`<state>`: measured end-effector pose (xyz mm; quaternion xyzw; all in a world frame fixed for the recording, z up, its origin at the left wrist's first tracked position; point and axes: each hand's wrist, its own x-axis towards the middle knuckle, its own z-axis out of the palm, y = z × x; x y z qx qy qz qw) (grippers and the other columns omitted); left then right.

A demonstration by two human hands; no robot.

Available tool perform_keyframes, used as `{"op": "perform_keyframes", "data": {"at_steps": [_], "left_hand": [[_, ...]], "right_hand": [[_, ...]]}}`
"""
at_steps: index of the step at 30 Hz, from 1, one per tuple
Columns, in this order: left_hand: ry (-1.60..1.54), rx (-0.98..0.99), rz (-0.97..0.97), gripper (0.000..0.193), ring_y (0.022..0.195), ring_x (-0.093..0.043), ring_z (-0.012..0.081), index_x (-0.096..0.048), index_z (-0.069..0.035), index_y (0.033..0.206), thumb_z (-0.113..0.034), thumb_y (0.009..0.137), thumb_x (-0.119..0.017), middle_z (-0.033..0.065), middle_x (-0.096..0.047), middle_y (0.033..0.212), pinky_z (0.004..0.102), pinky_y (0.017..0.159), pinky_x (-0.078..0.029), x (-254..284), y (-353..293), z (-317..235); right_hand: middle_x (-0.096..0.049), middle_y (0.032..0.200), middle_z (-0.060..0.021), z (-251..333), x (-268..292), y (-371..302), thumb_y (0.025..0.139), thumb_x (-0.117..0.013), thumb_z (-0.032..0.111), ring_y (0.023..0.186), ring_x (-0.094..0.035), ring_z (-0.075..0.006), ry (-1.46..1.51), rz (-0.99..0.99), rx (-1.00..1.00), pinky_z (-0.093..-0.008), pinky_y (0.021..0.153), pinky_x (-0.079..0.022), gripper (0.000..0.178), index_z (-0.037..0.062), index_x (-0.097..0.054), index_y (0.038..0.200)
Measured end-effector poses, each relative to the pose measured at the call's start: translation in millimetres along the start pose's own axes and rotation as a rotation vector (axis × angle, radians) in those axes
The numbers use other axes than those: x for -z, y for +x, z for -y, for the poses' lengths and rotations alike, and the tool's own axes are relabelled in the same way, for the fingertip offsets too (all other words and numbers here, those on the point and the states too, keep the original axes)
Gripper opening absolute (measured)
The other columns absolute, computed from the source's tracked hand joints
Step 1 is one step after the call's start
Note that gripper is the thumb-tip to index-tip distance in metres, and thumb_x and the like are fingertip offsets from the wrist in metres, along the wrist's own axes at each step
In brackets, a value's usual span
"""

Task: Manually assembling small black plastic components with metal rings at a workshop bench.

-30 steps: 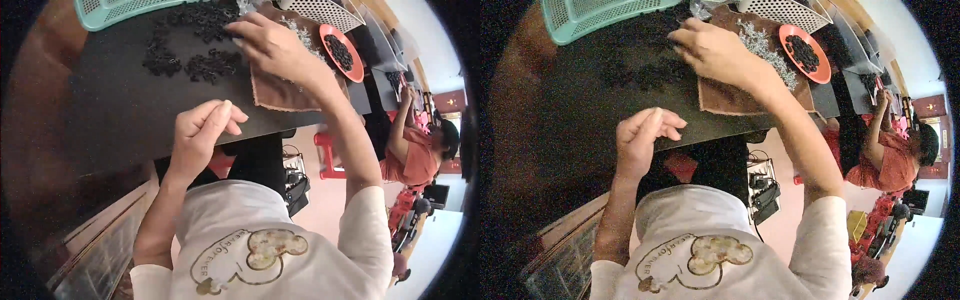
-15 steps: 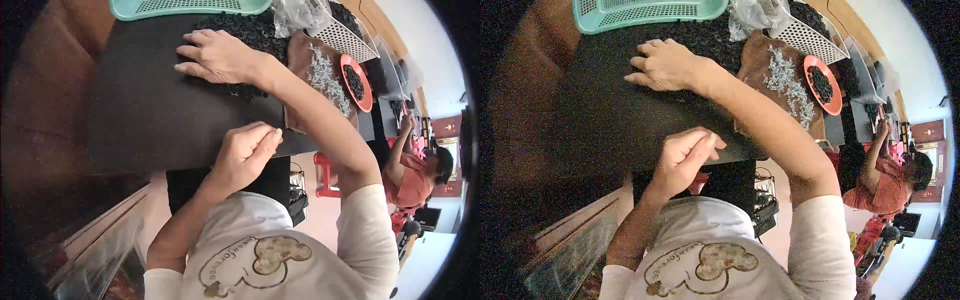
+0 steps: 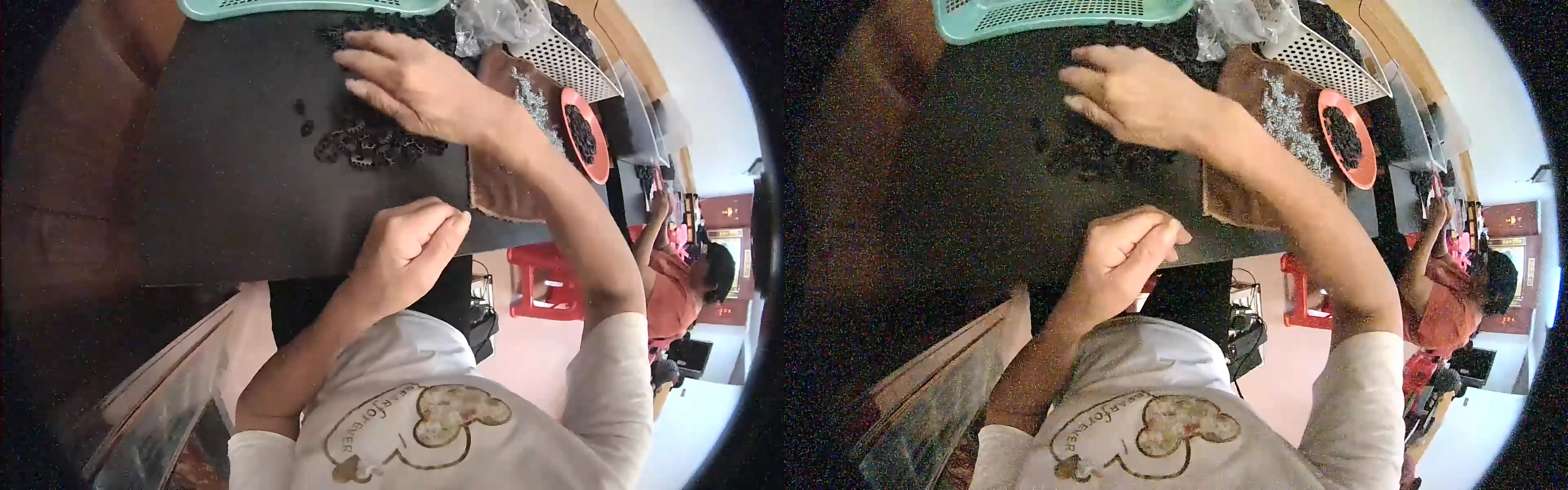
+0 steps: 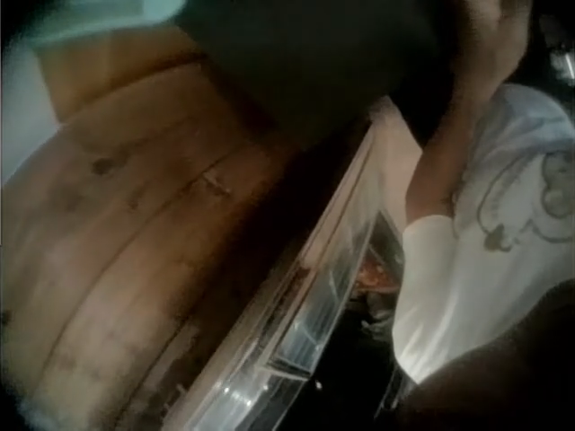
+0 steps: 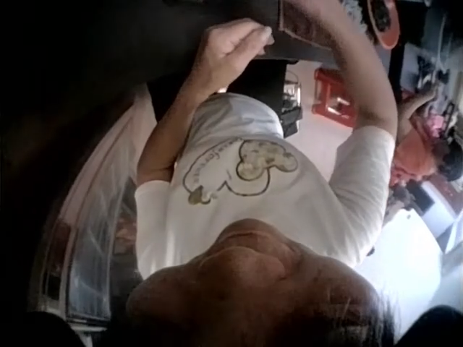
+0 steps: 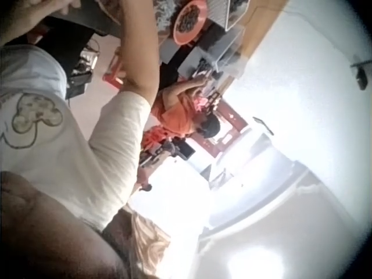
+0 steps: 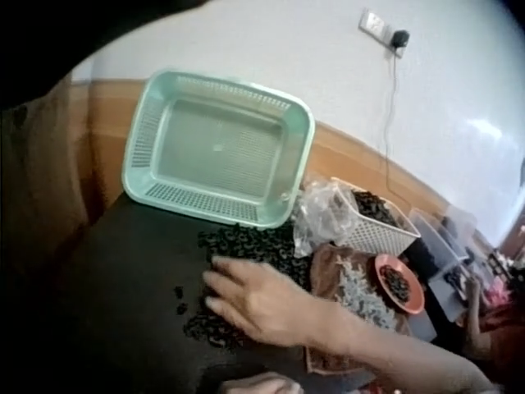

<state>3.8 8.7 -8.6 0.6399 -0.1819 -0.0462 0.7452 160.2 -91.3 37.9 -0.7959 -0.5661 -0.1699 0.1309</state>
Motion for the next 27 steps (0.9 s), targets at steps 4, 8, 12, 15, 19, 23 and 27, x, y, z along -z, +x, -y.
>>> {"op": "perform_keyframes", "data": {"at_steps": [4, 8, 12, 15, 19, 23, 27], "left_hand": [[0.066, -0.04, -0.018, 0.028, 0.067, -0.058, 0.0108, -0.064, 0.005, 0.088, -0.017, 0.098, -0.05, 0.0076, -0.062, 0.075, 0.0259, 0.061, -0.047, -0.1, -0.8, 0.9], [0.097, 0.035, -0.038, 0.027, 0.067, -0.058, 0.0103, -0.064, 0.004, 0.089, -0.018, 0.098, -0.051, 0.0072, -0.062, 0.075, 0.0263, 0.06, -0.046, -4.9, 4.2, 5.5], [0.089, 0.056, -0.041, 0.025, 0.067, -0.058, 0.0105, -0.064, 0.006, 0.089, -0.016, 0.097, -0.053, 0.0076, -0.062, 0.075, 0.0266, 0.059, -0.046, -6.7, 3.6, 4.0], [0.052, 0.014, -0.055, 0.023, 0.068, -0.059, 0.0116, -0.063, 0.007, 0.089, -0.013, 0.096, -0.054, 0.0085, -0.062, 0.076, 0.0272, 0.062, -0.047, -7.6, 1.4, 4.3], [0.066, -0.015, -0.05, 0.023, 0.068, -0.06, 0.0126, -0.063, 0.007, 0.088, -0.013, 0.096, -0.053, 0.009, -0.062, 0.076, 0.0274, 0.063, -0.048, -3.8, -0.4, 1.6], [0.046, 0.024, -0.037, 0.024, 0.068, -0.061, 0.0136, -0.063, 0.006, 0.087, -0.013, 0.096, -0.051, 0.0095, -0.062, 0.076, 0.0277, 0.063, -0.048, -0.2, -0.3, 0.8], [0.043, 0.032, -0.025, 0.024, 0.069, -0.062, 0.014, -0.063, 0.005, 0.088, -0.013, 0.096, -0.05, 0.0097, -0.063, 0.077, 0.0277, 0.063, -0.048, -0.2, 1.4, 1.4]], "right_hand": [[-0.058, 0.092, -0.0163, -36.8, -5.6, 34.8, 0.097, -0.047, 0.036, 0.085, -0.061, -0.0361, -0.174, 0.029, 0.021, -0.0451, 0.073, -0.053, 0.034, 0.0065, -0.06, 0.11], [-0.06, 0.1, -0.0166, -78.7, -53.8, 52.9, 0.098, -0.041, 0.047, 0.093, -0.063, -0.0359, -0.241, 0.046, 0.017, -0.0446, 0.079, -0.053, 0.046, 0.0094, -0.059, 0.118], [-0.06, 0.105, -0.016, -81.5, -65.0, 50.2, 0.098, -0.041, 0.049, 0.099, -0.061, -0.0381, -0.235, 0.107, -0.065, -0.0488, 0.082, -0.052, 0.047, 0.0106, -0.058, 0.12], [-0.061, 0.101, -0.0149, -75.2, -58.1, 37.3, 0.098, -0.044, 0.043, 0.095, -0.062, -0.0368, -0.205, 0.078, -0.043, -0.0473, 0.079, -0.053, 0.042, 0.008, -0.059, 0.115], [-0.061, 0.096, -0.0159, -45.7, -36.0, 15.9, 0.096, -0.051, 0.033, 0.088, -0.062, -0.0364, -0.099, 0.077, 0.046, -0.0453, 0.073, -0.053, 0.034, 0.0037, -0.06, 0.11], [-0.06, 0.111, -0.0209, -15.0, -4.9, -3.5, 0.094, -0.055, 0.023, 0.097, -0.06, -0.0371, 0.058, 0.054, 0.024, -0.0417, 0.085, -0.051, 0.031, -0.0008, -0.06, 0.112], [-0.059, 0.11, -0.0202, -47.5, 2.2, -8.3, 0.093, -0.054, 0.017, 0.097, -0.059, -0.0367, 0.045, -0.014, -0.075, -0.0416, 0.087, -0.05, 0.028, -0.0025, -0.058, 0.114]]}}
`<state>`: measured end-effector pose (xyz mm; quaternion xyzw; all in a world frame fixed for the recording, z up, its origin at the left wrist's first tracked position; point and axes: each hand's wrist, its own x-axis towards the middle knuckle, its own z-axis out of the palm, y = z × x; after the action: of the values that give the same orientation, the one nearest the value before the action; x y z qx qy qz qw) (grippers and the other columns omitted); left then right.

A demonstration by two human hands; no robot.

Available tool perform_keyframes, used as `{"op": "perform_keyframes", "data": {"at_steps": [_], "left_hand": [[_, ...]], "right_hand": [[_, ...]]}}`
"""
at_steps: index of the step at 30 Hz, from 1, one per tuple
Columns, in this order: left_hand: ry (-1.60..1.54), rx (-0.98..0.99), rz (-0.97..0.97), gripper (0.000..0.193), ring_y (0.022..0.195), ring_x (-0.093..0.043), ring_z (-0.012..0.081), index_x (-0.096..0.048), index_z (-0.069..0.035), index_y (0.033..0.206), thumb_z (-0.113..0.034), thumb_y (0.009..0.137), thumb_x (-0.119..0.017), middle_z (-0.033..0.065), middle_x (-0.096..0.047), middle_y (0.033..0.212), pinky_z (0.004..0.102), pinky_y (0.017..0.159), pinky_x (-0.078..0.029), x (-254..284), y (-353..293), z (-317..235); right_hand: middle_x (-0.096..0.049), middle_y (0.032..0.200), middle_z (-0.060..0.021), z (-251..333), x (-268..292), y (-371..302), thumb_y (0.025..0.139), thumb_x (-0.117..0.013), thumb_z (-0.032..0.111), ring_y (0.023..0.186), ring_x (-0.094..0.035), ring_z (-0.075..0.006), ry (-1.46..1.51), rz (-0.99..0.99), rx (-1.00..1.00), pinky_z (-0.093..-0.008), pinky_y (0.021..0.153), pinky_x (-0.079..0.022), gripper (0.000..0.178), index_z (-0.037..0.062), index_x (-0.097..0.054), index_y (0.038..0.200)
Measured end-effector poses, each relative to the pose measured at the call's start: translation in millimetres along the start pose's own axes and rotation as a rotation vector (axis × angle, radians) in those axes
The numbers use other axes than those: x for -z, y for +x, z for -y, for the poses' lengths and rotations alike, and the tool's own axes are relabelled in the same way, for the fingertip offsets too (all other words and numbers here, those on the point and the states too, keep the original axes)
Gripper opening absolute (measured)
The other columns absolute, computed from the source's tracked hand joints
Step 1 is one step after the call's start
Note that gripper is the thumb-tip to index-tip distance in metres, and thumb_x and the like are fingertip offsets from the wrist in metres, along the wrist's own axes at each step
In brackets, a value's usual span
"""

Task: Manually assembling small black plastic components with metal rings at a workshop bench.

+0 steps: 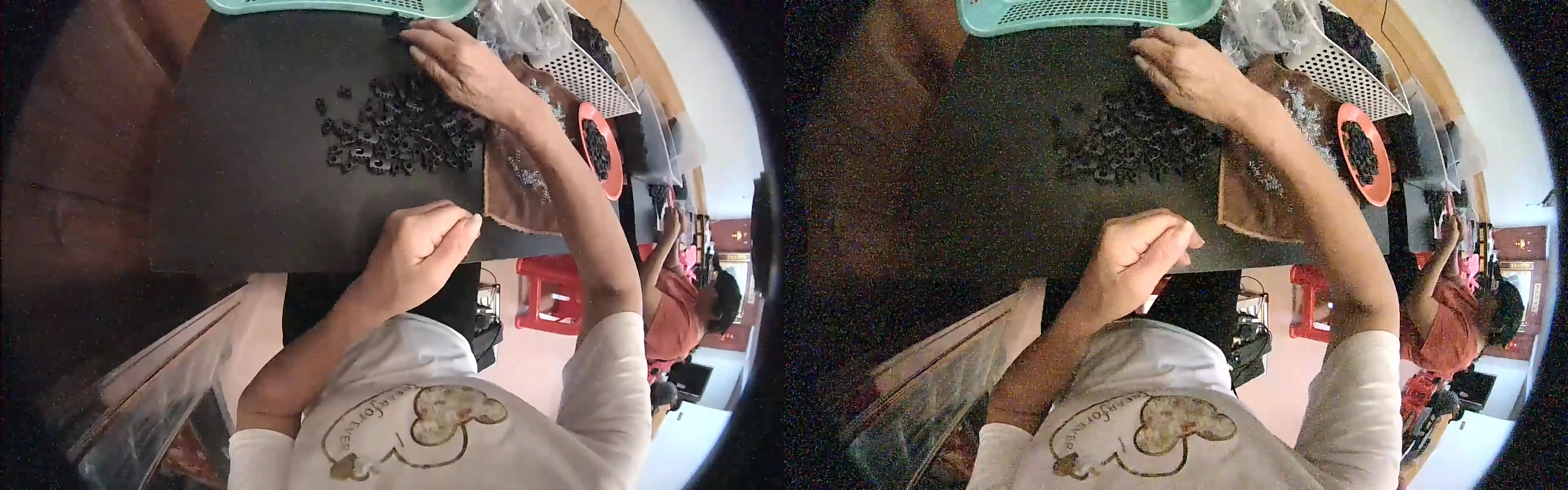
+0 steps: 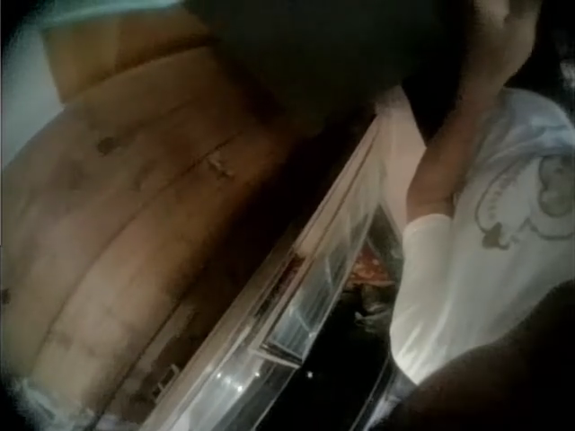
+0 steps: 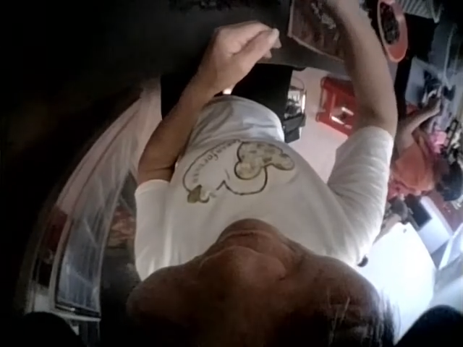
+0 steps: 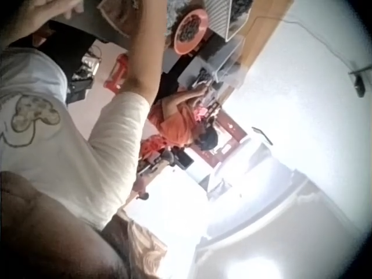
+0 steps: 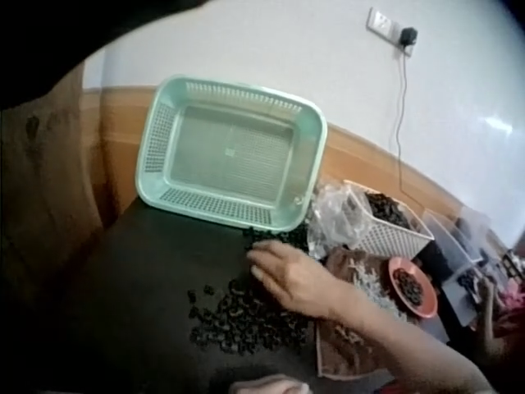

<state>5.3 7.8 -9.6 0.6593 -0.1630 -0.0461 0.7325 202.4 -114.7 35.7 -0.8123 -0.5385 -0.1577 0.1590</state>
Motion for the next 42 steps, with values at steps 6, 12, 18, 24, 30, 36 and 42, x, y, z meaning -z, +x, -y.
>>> {"op": "perform_keyframes", "data": {"at_steps": [6, 12, 18, 24, 30, 36, 42], "left_hand": [[0.036, -0.016, 0.006, 0.025, 0.069, -0.063, 0.014, -0.063, 0.005, 0.088, -0.014, 0.096, -0.05, 0.0098, -0.063, 0.078, 0.0273, 0.064, -0.048, -1.2, 3.4, 1.3], [0.022, -0.029, -0.034, 0.023, 0.069, -0.063, 0.0137, -0.064, 0.005, 0.088, -0.013, 0.096, -0.051, 0.0095, -0.063, 0.078, 0.0272, 0.062, -0.048, -3.3, 0.0, 1.9], [0.058, -0.019, -0.011, 0.024, 0.069, -0.062, 0.0134, -0.064, 0.005, 0.088, -0.013, 0.096, -0.05, 0.009, -0.064, 0.08, 0.0265, 0.062, -0.048, -3.9, -0.3, -0.6], [0.072, 0.0, -0.025, 0.026, 0.07, -0.062, 0.0121, -0.064, 0.005, 0.088, -0.014, 0.098, -0.049, 0.0077, -0.066, 0.081, 0.026, 0.064, -0.049, -9.7, -0.8, -2.4], [0.066, 0.02, -0.027, 0.028, 0.067, -0.06, 0.0109, -0.064, 0.003, 0.085, -0.017, 0.098, -0.049, 0.0057, -0.066, 0.078, 0.0249, 0.064, -0.048, -11.0, -2.9, -4.0], [0.179, 0.022, 0.037, 0.032, 0.059, -0.053, 0.0089, -0.061, 0.001, 0.073, -0.018, 0.097, -0.051, 0.0039, -0.062, 0.068, 0.0252, 0.056, -0.043, -8.4, -4.7, -4.5], [0.145, -0.046, -0.029, 0.042, 0.051, -0.038, 0.0066, -0.045, 0.001, 0.061, -0.019, 0.094, -0.059, 0.0017, -0.042, 0.052, 0.0294, 0.046, -0.031, -14.2, -6.6, 1.4]], "right_hand": [[-0.059, 0.101, -0.0181, -62.1, -25.6, -12.2, 0.086, -0.052, 0.007, 0.094, -0.06, -0.0358, -0.268, -0.001, -0.064, -0.0411, 0.083, -0.051, 0.033, 0.0012, -0.057, 0.118], [-0.059, 0.102, -0.0191, -35.2, -15.6, -22.6, 0.08, -0.052, 0.003, 0.096, -0.059, -0.0366, -0.171, 0.057, -0.054, -0.0426, 0.083, -0.05, 0.042, 0.001, -0.055, 0.122], [-0.054, 0.094, -0.0172, 29.9, 19.3, -43.7, 0.086, -0.06, 0.01, 0.086, -0.057, -0.0358, 0.051, 0.066, -0.124, -0.0413, 0.078, -0.049, 0.034, 0.0001, -0.057, 0.118], [-0.053, 0.091, -0.0163, 47.7, -3.5, -54.1, 0.082, -0.063, 0.011, 0.084, -0.059, -0.0345, -0.016, 0.077, -0.106, -0.0431, 0.071, -0.05, 0.03, 0.0041, -0.064, 0.11], [-0.054, 0.094, -0.0153, 60.9, 13.4, -63.5, 0.077, -0.061, 0.007, 0.087, -0.059, -0.034, -0.009, 0.107, -0.059, -0.0415, 0.074, -0.051, 0.033, 0.0034, -0.064, 0.11], [-0.056, 0.096, -0.0159, 75.8, 44.2, -91.3, 0.079, -0.062, 0.006, 0.09, -0.059, -0.0346, 0.093, 0.072, -0.242, -0.0415, 0.076, -0.051, 0.033, 0.0009, -0.062, 0.112], [-0.056, 0.097, -0.0154, 65.8, 44.7, -100.1, 0.081, -0.061, 0.006, 0.09, -0.059, -0.035, 0.068, 0.08, -0.258, -0.0417, 0.078, -0.051, 0.031, 0.0013, -0.061, 0.111]]}}
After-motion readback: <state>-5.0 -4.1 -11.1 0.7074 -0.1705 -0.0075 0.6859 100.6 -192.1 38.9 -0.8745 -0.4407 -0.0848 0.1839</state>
